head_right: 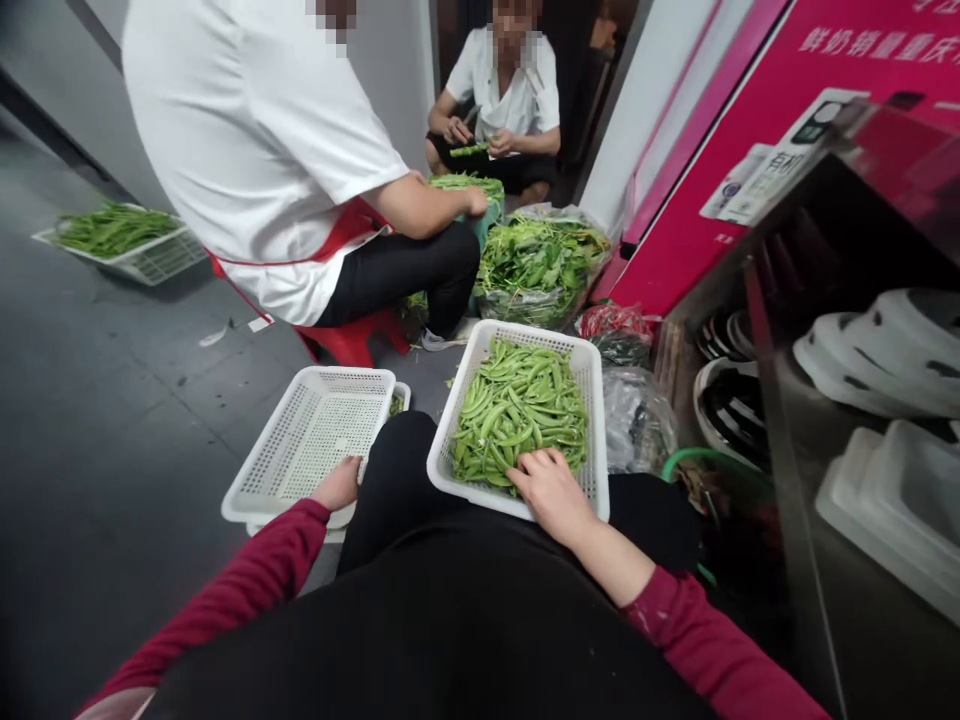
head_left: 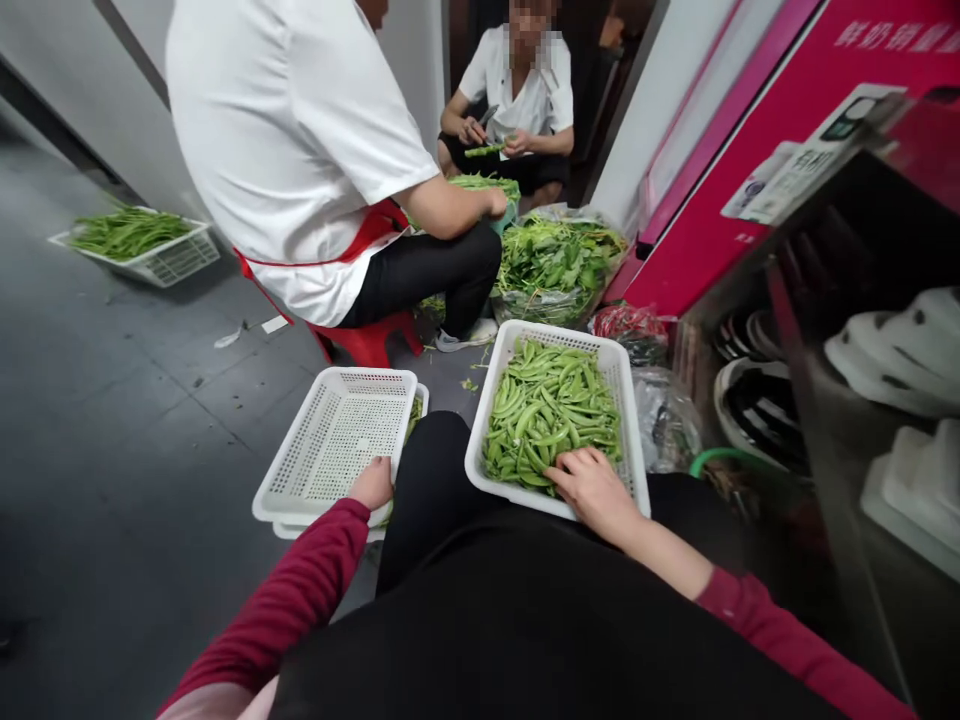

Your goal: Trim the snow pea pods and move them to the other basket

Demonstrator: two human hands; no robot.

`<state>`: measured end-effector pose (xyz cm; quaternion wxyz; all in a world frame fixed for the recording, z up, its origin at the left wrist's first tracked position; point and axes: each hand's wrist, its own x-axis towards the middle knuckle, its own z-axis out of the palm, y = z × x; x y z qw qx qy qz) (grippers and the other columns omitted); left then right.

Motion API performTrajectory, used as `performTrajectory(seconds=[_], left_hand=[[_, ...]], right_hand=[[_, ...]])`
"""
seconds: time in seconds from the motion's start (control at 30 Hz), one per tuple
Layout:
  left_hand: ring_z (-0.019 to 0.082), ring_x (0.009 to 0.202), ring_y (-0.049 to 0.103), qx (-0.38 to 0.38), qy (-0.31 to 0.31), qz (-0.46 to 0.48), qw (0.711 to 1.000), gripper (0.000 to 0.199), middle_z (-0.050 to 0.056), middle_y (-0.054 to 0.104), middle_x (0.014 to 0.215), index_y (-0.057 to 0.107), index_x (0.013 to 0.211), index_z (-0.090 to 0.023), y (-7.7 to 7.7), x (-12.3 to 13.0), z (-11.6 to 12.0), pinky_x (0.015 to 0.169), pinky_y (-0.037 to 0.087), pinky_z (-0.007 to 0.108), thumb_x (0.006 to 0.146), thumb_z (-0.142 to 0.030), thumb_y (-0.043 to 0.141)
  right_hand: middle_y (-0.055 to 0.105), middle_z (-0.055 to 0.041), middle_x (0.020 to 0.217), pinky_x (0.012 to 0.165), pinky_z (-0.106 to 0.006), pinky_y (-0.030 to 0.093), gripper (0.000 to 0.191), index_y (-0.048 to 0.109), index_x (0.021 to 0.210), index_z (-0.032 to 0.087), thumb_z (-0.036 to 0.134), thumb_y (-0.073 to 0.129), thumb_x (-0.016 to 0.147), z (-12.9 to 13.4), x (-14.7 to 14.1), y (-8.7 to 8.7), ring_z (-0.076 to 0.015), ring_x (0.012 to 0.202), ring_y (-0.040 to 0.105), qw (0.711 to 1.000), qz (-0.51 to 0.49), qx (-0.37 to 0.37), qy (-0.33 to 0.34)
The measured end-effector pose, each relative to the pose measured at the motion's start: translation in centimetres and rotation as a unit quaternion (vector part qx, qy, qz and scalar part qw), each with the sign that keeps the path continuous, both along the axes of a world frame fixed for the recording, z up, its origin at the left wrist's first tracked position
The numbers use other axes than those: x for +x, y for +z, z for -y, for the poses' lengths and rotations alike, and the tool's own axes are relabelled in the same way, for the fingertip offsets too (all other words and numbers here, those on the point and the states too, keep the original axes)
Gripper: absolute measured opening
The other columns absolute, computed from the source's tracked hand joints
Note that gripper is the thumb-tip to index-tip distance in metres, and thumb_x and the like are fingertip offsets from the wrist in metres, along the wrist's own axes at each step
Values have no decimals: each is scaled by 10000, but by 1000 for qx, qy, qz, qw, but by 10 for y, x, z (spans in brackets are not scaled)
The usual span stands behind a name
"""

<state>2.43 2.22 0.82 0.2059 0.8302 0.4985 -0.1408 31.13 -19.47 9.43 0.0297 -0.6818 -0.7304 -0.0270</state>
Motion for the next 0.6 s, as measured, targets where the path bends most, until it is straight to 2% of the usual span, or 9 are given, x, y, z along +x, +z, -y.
performTrajectory(seconds=[0.07, 0.13, 0.2, 0.27, 0.33, 0.43, 0.5, 0.6], left_hand=[[188, 980, 509, 46, -9, 40, 998, 374, 136, 507, 1107, 443, 1128, -105, 29, 16, 5, 850, 363, 276, 759, -147, 396], [192, 930, 523, 135, -32, 131, 982, 307, 104, 549, 1024, 500, 1059, -136, 62, 38, 19, 834, 381, 299, 798, -201, 352], [171, 937, 508, 182, -121, 224, 950, 293, 83, 548, 1007, 525, 1028, -155, 89, 63, 40, 842, 380, 278, 808, -206, 338], [172, 930, 501, 170, -229, 250, 925, 274, 70, 557, 946, 561, 976, -174, 105, 90, 61, 838, 379, 282, 802, -210, 352], [166, 869, 517, 121, -289, 243, 918, 265, 65, 565, 876, 581, 949, -178, 107, 116, 76, 798, 396, 278, 804, -248, 370], [152, 799, 530, 12, -301, 250, 920, 278, 62, 572, 857, 592, 953, -167, 98, 145, 83, 739, 408, 252, 785, -313, 426], [128, 727, 528, -88, -283, 275, 915, 283, 43, 584, 799, 602, 922, -155, 94, 158, 82, 685, 407, 226, 792, -319, 411], [68, 510, 457, -253, -213, 293, 897, 319, 5, 562, 670, 580, 905, -130, 100, 169, 82, 513, 376, 186, 821, -314, 333]], right_hand=[[520, -51, 766, 760, -339, 283, 194, 589, 946, 227, 185, 456, 812, -4, 1, -2, -186, 767, 429, 1000, 12, -5, 6], [508, -50, 751, 741, -343, 278, 179, 598, 911, 226, 191, 449, 817, -11, 3, -3, -186, 749, 419, 999, 26, -9, 37], [504, -51, 742, 736, -351, 279, 168, 609, 828, 214, 192, 443, 820, -20, 4, -6, -188, 745, 417, 996, 31, -15, 79], [505, -50, 728, 729, -350, 291, 177, 611, 773, 201, 194, 441, 821, -24, 6, -9, -190, 747, 425, 996, 9, -11, 91], [511, -47, 735, 717, -335, 316, 159, 611, 799, 200, 197, 452, 815, -22, 10, -12, -190, 760, 439, 997, -57, 12, 47], [514, -38, 786, 707, -301, 366, 142, 597, 866, 211, 194, 473, 800, -10, 21, -14, -179, 788, 469, 973, -210, 71, -60], [508, -33, 807, 709, -290, 395, 142, 588, 872, 217, 191, 469, 797, 0, 28, -12, -169, 789, 490, 945, -296, 99, -101], [513, -35, 837, 732, -295, 417, 149, 582, 871, 220, 185, 457, 798, 8, 33, -6, -165, 809, 510, 921, -354, 118, -110]])
